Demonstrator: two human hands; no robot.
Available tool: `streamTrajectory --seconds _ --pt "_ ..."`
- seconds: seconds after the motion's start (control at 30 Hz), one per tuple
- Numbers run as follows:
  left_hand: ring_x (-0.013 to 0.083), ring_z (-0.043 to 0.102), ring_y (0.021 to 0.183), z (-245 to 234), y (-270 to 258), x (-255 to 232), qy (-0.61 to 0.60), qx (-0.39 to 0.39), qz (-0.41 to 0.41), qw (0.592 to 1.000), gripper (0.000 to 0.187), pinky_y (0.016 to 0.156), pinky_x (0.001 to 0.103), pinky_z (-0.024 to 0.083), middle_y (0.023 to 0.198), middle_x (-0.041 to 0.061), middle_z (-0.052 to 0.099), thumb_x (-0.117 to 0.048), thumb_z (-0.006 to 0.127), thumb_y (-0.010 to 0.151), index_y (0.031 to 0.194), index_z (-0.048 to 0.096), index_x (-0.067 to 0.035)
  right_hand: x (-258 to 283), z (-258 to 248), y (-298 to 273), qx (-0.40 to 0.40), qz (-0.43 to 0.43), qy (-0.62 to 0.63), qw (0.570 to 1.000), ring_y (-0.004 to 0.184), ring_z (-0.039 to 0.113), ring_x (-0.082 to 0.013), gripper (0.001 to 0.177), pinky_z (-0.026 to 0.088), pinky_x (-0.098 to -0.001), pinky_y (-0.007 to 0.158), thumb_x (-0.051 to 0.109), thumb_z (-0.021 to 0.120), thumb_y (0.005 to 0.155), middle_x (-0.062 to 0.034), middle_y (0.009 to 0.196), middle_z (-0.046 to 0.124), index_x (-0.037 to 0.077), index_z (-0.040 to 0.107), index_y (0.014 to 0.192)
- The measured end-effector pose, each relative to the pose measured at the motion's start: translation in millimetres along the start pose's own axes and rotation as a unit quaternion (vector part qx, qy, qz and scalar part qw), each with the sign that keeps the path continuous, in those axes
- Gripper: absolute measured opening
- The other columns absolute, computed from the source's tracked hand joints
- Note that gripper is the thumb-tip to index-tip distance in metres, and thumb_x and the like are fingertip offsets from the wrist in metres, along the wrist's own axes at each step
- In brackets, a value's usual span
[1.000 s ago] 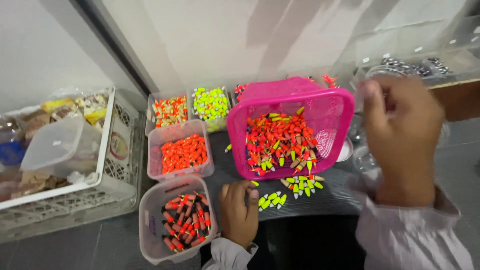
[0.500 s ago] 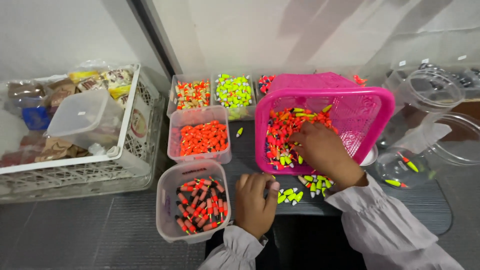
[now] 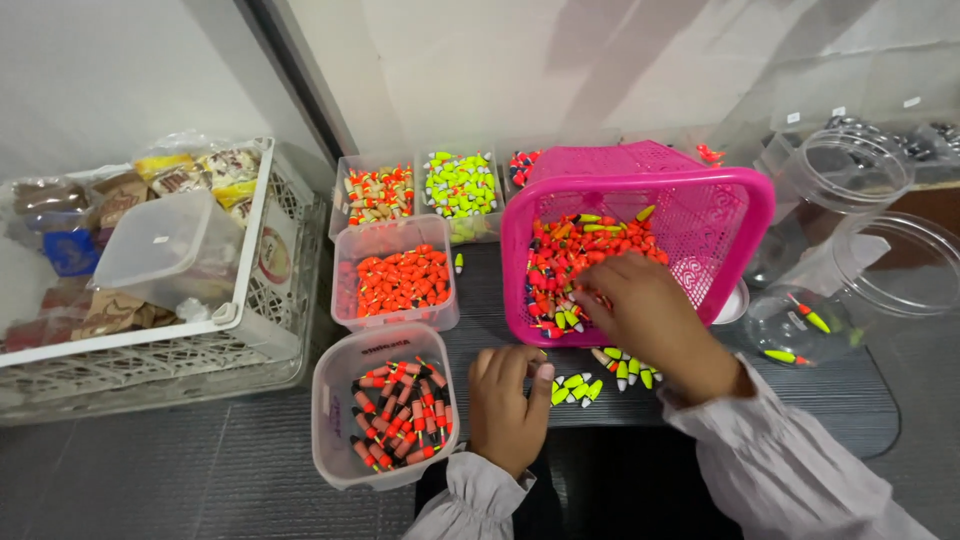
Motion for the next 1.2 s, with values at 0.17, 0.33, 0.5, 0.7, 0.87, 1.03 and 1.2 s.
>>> streamTrajectory --seconds 0.17,0.33,0.5,0.7,0.87,1.03,1.2 --pt "0.0277 0.056 0.089 -0.3 2.9 -8.5 0.004 0.021 0.034 0.999 0.045 0.078 0.042 0.039 0.094 0.003 0.065 -0.045 0.033 0.104 0.105 0.065 -0.012 38.2 -3.3 -51.7 -0.006 0.021 0.199 0.980 0.080 0.067 -0.0226 0.018 0.050 -0.0361 0.074 0.028 0.064 0.095 -0.0026 0.088 0.074 0.012 0.072 0.097" --pt "0.0250 0.057 0.086 21.4 -2.4 -14.9 0.035 0.095 0.104 0.989 0.039 0.075 0.043 0.035 0.085 0.000 0.068 -0.037 0.039 0.105 0.088 0.067 -0.015 34.1 8.3 -85.9 -0.068 0.035 0.271 0.960 0.082 0.070 -0.0211 0.021 0.054 -0.0324 0.077 0.024 0.061 0.097 -0.0034 0.089 0.075 0.008 0.072 0.103" --pt "0.0231 0.058 0.082 28.9 -3.7 -13.8 0.031 0.098 0.119 0.988 0.039 0.077 0.041 0.036 0.082 -0.003 0.070 -0.043 0.041 0.103 0.086 0.066 -0.017 42.8 2.0 -88.6 -0.086 -0.042 0.112 0.989 0.081 0.052 -0.0275 0.017 0.038 -0.0437 0.072 0.022 0.055 0.098 -0.0030 0.090 0.064 0.012 0.067 0.098" --pt "0.0251 0.058 0.088 39.9 -10.7 1.3 0.070 0.115 0.097 0.986 0.020 0.083 0.041 0.040 0.084 -0.004 0.070 -0.037 0.062 0.095 0.092 0.068 -0.019 34.0 8.7 -84.6 -0.044 -0.009 0.136 0.990 0.080 0.049 -0.0254 0.024 0.037 -0.0413 0.074 0.029 0.051 0.102 -0.0025 0.080 0.056 0.012 0.061 0.088" --pt "0.0247 0.059 0.086 30.0 -3.4 -3.1 0.076 0.077 0.056 0.993 0.028 0.078 0.041 0.037 0.086 -0.005 0.072 -0.040 0.049 0.098 0.092 0.068 -0.019 34.6 10.4 -86.8 -0.058 -0.021 0.122 0.991 0.081 0.048 -0.0245 0.011 0.037 -0.0415 0.074 0.023 0.059 0.097 -0.0008 0.083 0.056 0.014 0.064 0.093" --pt "0.0241 0.056 0.079 37.2 -4.1 -2.2 0.116 0.107 0.063 0.985 0.036 0.071 0.042 0.035 0.078 -0.005 0.069 -0.037 0.040 0.102 0.082 0.065 -0.019 34.6 4.6 -87.0 -0.083 -0.022 0.123 0.989 0.081 0.049 -0.0247 0.012 0.038 -0.0406 0.072 0.024 0.060 0.098 -0.0010 0.084 0.057 0.014 0.065 0.093" --pt "0.0227 0.055 0.077 36.4 -4.0 -1.8 0.074 0.105 0.066 0.990 0.034 0.070 0.039 0.034 0.077 -0.004 0.065 -0.042 0.046 0.102 0.082 0.063 -0.019 30.1 9.5 -85.1 -0.055 -0.007 0.160 0.985 0.080 0.049 -0.0228 0.021 0.036 -0.0388 0.073 0.026 0.054 0.101 0.0009 0.077 0.056 0.014 0.063 0.087"
Point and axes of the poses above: each hand's wrist, its own y-axis towards the middle knuckle, its own z-axis out of the palm, x = y × z, the point moved 10 cm from there along y, towards the middle knuckle
